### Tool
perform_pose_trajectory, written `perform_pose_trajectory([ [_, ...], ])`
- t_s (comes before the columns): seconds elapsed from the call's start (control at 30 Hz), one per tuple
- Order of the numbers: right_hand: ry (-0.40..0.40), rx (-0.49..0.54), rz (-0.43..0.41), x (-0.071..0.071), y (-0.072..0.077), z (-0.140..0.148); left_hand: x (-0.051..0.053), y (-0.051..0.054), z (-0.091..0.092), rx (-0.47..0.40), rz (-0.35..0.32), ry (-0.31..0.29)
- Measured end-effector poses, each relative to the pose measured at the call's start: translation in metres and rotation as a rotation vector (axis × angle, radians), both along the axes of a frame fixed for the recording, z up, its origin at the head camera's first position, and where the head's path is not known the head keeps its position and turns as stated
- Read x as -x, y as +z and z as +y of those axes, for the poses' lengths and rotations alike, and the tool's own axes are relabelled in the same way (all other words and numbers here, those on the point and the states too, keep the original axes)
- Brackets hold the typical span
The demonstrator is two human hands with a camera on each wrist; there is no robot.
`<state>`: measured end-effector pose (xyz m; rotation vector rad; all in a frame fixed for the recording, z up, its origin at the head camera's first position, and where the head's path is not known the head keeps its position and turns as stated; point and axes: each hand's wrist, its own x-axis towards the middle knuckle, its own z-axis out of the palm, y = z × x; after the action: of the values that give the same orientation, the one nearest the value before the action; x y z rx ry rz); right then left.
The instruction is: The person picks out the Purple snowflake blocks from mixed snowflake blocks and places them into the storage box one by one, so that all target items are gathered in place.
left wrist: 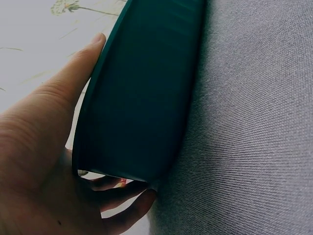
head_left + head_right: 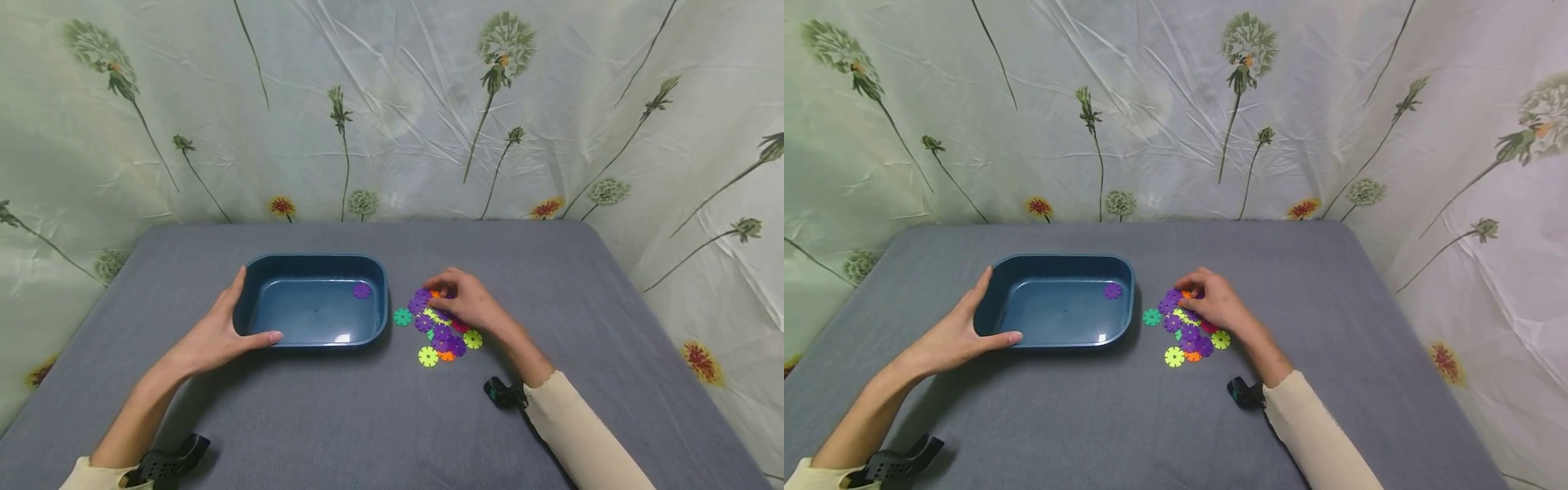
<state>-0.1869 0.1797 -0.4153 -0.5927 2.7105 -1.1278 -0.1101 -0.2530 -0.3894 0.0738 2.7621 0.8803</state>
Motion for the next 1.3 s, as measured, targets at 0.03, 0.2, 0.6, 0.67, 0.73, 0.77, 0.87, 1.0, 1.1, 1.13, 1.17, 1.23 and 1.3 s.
perform_pose_trajectory([
  [0.03,0.003,-0.01,0.004,0.0,0.0,-0.001,0.0,0.0,0.0,0.001,0.0,-0.001],
  [0.2,-0.003,-0.054,-0.02,0.003,0.003,-0.005,0.0,0.0,0.0,0.0,0.002,-0.004],
  [0.6,-0.011,-0.052,-0.052,0.008,0.005,-0.011,0.001,0.001,0.0,-0.007,0.013,-0.007],
  [0.67,-0.02,-0.042,-0.05,0.008,0.005,-0.011,0.001,0.002,0.0,-0.007,0.014,-0.006],
  [0.73,-0.029,-0.03,-0.049,0.008,0.004,-0.011,0.001,0.002,-0.001,-0.005,0.013,-0.006],
  [0.77,-0.033,-0.023,-0.05,0.008,0.003,-0.012,0.0,0.003,-0.001,-0.004,0.014,-0.005],
  [0.87,-0.041,0.005,-0.055,0.009,0.002,-0.013,0.0,0.004,-0.002,-0.004,0.012,-0.003],
  [1.0,-0.047,0.028,-0.065,0.009,0.002,-0.014,-0.001,0.003,-0.002,-0.013,0.011,-0.009],
  [1.1,-0.05,0.044,-0.066,0.008,0.003,-0.014,-0.001,0.002,-0.002,-0.021,0.012,-0.013],
  [1.13,-0.052,0.051,-0.067,0.007,0.003,-0.014,0.0,0.001,-0.002,-0.021,0.012,-0.013],
  [1.17,-0.054,0.057,-0.069,0.007,0.003,-0.014,0.0,0.0,-0.002,-0.019,0.011,-0.013],
  [1.23,-0.06,0.067,-0.074,0.006,0.005,-0.015,0.0,0.0,-0.002,-0.017,0.01,-0.013],
  [1.3,-0.064,0.069,-0.066,0.006,0.007,-0.016,0.001,0.0,-0.001,-0.017,0.013,-0.011],
])
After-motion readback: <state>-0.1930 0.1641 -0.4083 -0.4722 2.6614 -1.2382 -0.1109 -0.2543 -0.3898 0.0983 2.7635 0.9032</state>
